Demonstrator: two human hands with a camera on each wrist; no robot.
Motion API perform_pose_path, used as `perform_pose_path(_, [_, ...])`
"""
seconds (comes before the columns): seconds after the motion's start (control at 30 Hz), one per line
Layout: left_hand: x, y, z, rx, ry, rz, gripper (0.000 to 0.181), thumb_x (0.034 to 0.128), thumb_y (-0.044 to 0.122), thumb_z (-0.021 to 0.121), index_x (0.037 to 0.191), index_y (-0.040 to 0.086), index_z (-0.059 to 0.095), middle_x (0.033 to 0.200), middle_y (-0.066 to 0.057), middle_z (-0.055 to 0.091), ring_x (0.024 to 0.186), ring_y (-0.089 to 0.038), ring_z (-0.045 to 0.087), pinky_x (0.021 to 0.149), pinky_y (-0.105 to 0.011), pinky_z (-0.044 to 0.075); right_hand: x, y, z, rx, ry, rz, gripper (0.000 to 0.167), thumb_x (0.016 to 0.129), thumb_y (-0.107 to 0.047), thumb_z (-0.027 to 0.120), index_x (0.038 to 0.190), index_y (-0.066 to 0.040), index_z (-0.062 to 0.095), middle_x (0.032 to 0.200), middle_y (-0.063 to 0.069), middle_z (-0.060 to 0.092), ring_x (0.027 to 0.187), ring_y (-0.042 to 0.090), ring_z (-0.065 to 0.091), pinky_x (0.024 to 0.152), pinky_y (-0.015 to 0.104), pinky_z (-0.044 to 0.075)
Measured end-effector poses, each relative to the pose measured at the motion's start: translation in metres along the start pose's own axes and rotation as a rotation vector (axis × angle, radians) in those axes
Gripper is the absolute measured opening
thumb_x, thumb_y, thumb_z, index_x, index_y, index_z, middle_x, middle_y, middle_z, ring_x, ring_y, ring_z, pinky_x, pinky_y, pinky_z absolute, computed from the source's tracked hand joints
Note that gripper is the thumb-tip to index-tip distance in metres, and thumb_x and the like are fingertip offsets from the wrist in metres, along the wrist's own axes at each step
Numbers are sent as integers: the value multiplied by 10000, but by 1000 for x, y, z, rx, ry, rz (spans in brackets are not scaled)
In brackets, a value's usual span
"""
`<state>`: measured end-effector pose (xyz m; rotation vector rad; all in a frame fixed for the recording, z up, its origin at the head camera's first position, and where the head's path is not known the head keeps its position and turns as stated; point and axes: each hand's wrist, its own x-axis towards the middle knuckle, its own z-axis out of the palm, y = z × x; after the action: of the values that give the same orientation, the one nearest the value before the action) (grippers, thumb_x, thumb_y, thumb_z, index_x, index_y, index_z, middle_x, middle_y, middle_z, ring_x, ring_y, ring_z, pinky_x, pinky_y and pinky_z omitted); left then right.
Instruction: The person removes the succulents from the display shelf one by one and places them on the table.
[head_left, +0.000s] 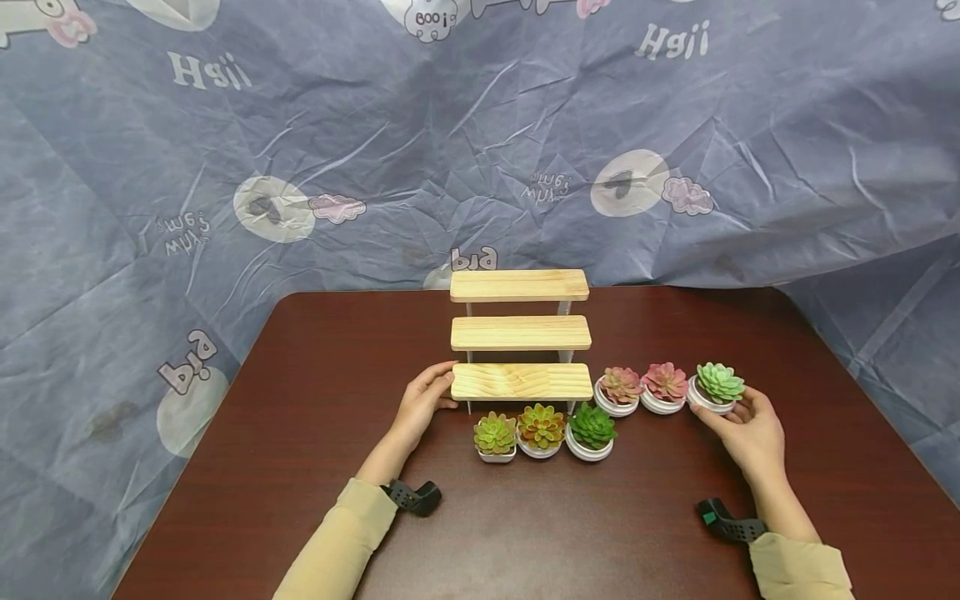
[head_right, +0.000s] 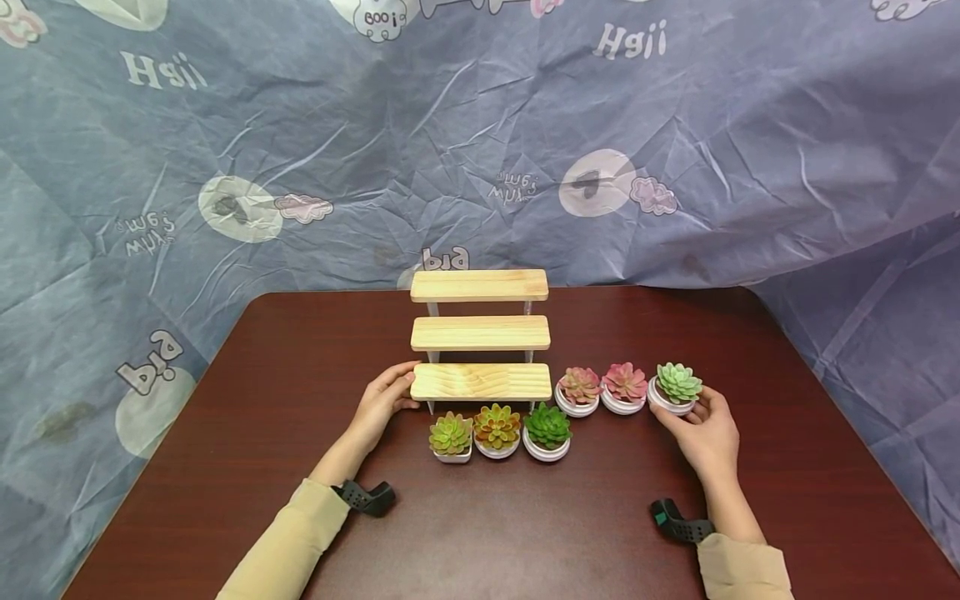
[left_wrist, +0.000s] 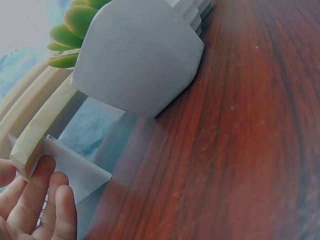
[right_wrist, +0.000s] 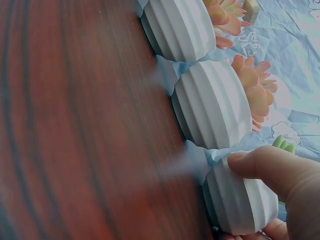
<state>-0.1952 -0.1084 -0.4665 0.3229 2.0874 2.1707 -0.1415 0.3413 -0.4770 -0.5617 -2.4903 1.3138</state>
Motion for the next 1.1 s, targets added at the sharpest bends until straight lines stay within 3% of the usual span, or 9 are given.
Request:
perform_pose_path(0.2, [0,-1,0,4,-1,2,389,1006,126,448,1345,-66,451,1104,-174,590,840,-130,604,767,-406,532,-1,-2,-5,9,-70,-38,857,813,-267,745,1399,106,243,1293,275,407,870,-89,406,651,-7,368])
perform_pose_path(0.4, [-1,-2,0,3,5,3,391,1007,136,452,1344,-63,455,1098,-172,591,843,-143,603,788,-473,519,-2,-7,-11,0,-159,-68,891,833,-258,729,1413,121,168,1322,311,357,992,121,502,645,7,382])
perform_pose_path(0.6, [-1,-1,2,6,32,6,394,1004,148,462,1334,-68,465,1118,-173,586,838,-140,604,788,-489,516,-2,-11,-16,21,-197,-101,869,841,-243,722,1411,124,178,1324,303,356,880,-113,418,655,21,407])
perform_pose_path(0.67, [-1,-2,3,8,45,13,396,1004,153,464,1326,-78,467,1122,-174,586,838,-148,606,783,-488,518,-3,-13,-18,15,-195,-104,861,843,-238,721,1414,119,184,1329,302,357,914,-37,481,664,18,400])
perform_pose_path(0.73, [-1,-2,4,12,58,17,394,1003,159,467,1317,-79,476,1123,-169,588,840,-155,608,780,-490,520,-4,-15,-20,-3,-188,-95,878,842,-246,721,1424,110,167,1348,311,333,1020,142,526,675,9,379])
perform_pose_path(0.8, [-1,-1,5,14,74,18,391,1002,163,470,1308,-80,484,1113,-166,590,840,-162,609,781,-505,516,-5,-16,-22,-17,-179,-85,891,843,-252,720,1437,94,154,1372,318,308,1131,348,470,705,10,371])
perform_pose_path(0.87, [-1,-1,6,12,89,18,383,999,163,477,1298,-77,495,1088,-160,596,833,-165,611,781,-517,512,-4,-14,-23,-22,-172,-81,904,839,-261,722,1449,77,146,1394,326,284,1192,453,393,788,41,392])
perform_pose_path(0.97, [0,-4,6,6,110,15,372,996,154,484,1288,-75,506,1047,-143,602,814,-164,612,776,-527,511,4,-1,-23,-30,-147,-99,920,827,-286,732,1464,43,156,1406,316,280,1216,438,390,902,116,404])
perform_pose_path(1.1, [5,-16,3,-30,141,4,359,989,160,501,1274,-56,528,1013,-101,610,792,-155,615,755,-499,525,19,22,-20,-56,-85,-161,929,802,-361,746,1481,-39,201,1404,269,318,1228,378,408,918,76,364])
